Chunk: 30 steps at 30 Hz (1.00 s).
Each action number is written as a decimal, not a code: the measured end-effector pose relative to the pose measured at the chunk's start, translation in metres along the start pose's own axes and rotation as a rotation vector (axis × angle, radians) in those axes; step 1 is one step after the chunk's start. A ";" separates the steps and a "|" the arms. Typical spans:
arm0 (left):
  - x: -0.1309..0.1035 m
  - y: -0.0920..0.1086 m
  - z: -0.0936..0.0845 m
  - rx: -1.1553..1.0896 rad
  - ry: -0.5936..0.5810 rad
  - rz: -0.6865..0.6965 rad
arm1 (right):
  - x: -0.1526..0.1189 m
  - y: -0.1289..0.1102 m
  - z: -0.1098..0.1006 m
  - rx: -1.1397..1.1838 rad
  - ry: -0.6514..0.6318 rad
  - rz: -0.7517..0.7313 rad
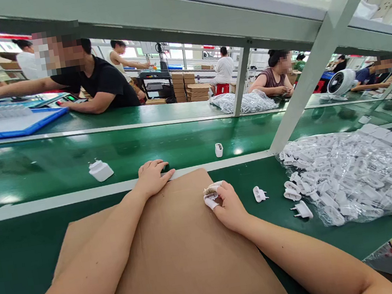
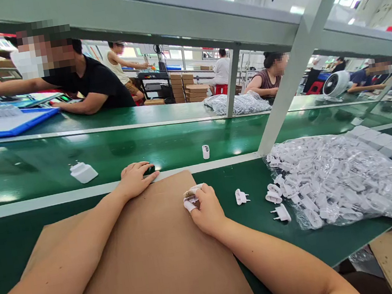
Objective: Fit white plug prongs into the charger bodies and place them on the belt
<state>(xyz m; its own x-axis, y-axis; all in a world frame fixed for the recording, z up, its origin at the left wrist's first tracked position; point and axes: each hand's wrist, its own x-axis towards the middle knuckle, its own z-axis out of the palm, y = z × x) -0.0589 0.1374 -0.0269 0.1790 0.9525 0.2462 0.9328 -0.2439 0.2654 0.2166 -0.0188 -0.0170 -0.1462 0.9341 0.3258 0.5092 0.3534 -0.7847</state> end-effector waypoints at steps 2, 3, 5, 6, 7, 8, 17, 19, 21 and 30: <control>0.000 0.000 0.000 -0.003 0.002 0.001 | 0.000 0.000 0.000 0.020 -0.003 0.000; 0.000 -0.001 0.001 -0.005 0.000 0.002 | 0.000 0.000 0.000 0.032 -0.006 0.000; 0.001 -0.001 0.001 -0.011 -0.005 0.003 | 0.000 0.000 0.000 0.048 -0.015 0.004; 0.001 -0.001 0.001 -0.013 -0.006 0.002 | 0.000 0.000 -0.001 0.052 -0.019 0.008; 0.001 -0.001 0.001 -0.015 -0.007 0.001 | 0.000 -0.001 -0.001 0.053 -0.021 0.010; 0.001 -0.001 0.001 -0.014 -0.007 0.001 | 0.000 -0.001 -0.001 0.054 -0.021 0.010; 0.001 -0.002 0.001 -0.003 -0.009 -0.004 | 0.000 0.000 0.000 0.056 -0.023 0.009; 0.001 -0.002 0.000 -0.002 -0.010 -0.007 | 0.000 0.001 0.000 0.060 -0.019 0.009; 0.001 -0.001 -0.001 0.009 -0.016 -0.009 | 0.001 0.001 0.000 0.066 -0.011 0.009; 0.008 0.010 -0.002 0.068 -0.047 -0.094 | 0.002 0.000 0.004 0.246 0.069 0.148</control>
<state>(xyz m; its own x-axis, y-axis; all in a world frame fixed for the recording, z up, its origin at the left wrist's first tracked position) -0.0486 0.1417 -0.0205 0.1024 0.9785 0.1788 0.9650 -0.1413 0.2208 0.2130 -0.0167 -0.0186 -0.0230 0.9738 0.2264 0.2984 0.2229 -0.9280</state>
